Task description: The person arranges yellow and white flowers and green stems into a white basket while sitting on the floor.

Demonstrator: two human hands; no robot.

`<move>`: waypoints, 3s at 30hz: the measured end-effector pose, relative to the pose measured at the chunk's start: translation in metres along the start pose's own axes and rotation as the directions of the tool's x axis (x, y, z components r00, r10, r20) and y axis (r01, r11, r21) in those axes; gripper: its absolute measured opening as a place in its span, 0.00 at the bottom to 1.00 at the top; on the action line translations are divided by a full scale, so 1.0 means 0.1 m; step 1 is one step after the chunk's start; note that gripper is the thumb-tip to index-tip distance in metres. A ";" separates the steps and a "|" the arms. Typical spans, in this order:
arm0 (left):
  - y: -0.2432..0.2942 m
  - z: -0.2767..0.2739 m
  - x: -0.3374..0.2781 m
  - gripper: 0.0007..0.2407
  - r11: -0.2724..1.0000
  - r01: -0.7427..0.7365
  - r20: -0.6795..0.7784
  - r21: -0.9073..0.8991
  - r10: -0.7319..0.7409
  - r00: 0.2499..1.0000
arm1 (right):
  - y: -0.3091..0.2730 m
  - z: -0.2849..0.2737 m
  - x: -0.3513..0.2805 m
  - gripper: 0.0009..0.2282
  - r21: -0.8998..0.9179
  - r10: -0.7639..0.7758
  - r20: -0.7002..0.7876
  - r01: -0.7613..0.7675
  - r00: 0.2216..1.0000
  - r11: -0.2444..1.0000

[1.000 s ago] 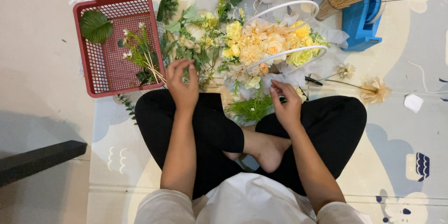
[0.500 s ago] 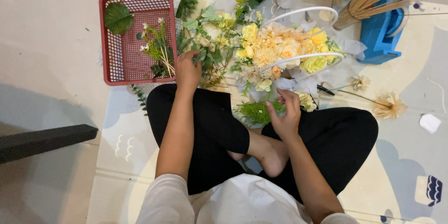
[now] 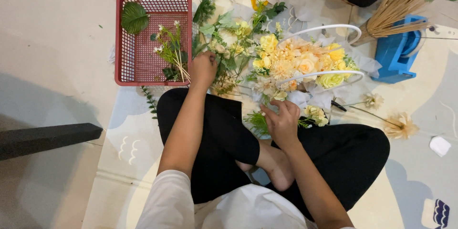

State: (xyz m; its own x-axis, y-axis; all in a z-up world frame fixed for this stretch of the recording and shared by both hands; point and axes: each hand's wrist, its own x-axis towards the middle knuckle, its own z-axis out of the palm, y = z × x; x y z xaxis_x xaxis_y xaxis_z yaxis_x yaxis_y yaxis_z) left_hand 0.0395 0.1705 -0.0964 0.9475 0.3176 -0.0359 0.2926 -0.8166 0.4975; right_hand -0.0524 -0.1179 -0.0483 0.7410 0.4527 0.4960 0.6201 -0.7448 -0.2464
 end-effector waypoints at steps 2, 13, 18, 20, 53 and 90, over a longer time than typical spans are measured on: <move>0.07 -0.02 0.03 0.08 1.000 -0.007 -0.043 0.005 0.007 0.999 | -0.05 -0.06 0.03 0.09 -0.021 -0.014 0.001 0.014 1.000 1.000; 0.02 0.02 0.13 0.04 0.997 0.079 0.011 0.015 -0.079 0.997 | 0.00 -0.28 -0.23 0.07 0.195 0.153 -0.175 -0.118 0.973 0.974; 0.17 -0.32 -0.14 0.06 0.976 0.047 -0.163 -0.214 -0.084 0.983 | 0.03 -0.30 -0.25 0.04 0.211 0.174 -0.251 -0.122 0.952 0.970; 0.29 -0.48 -0.28 0.08 0.958 -0.011 -0.211 -0.287 -0.052 0.976 | 0.02 -0.30 -0.23 0.04 0.234 0.181 -0.256 -0.120 0.950 0.965; 2.01 -0.32 -1.82 0.08 0.471 -0.532 -0.273 -0.704 0.512 0.815 | 0.13 -0.35 -0.52 0.07 0.587 0.423 -0.358 -0.151 0.833 0.795; 1.61 -0.07 -0.86 0.07 0.671 -0.588 -0.350 -0.451 0.473 0.808 | 0.42 -0.50 0.47 0.02 0.292 0.349 -0.012 -0.330 0.937 0.898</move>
State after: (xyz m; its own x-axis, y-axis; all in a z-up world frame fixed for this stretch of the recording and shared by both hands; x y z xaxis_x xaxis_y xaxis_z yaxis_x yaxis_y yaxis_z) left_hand 0.0043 0.0155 -0.0069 0.8592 0.0392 0.5101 -0.4193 -0.5173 0.7460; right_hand -0.0048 -0.1522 0.0063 0.9075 0.1586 0.3890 0.3872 -0.6750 -0.6280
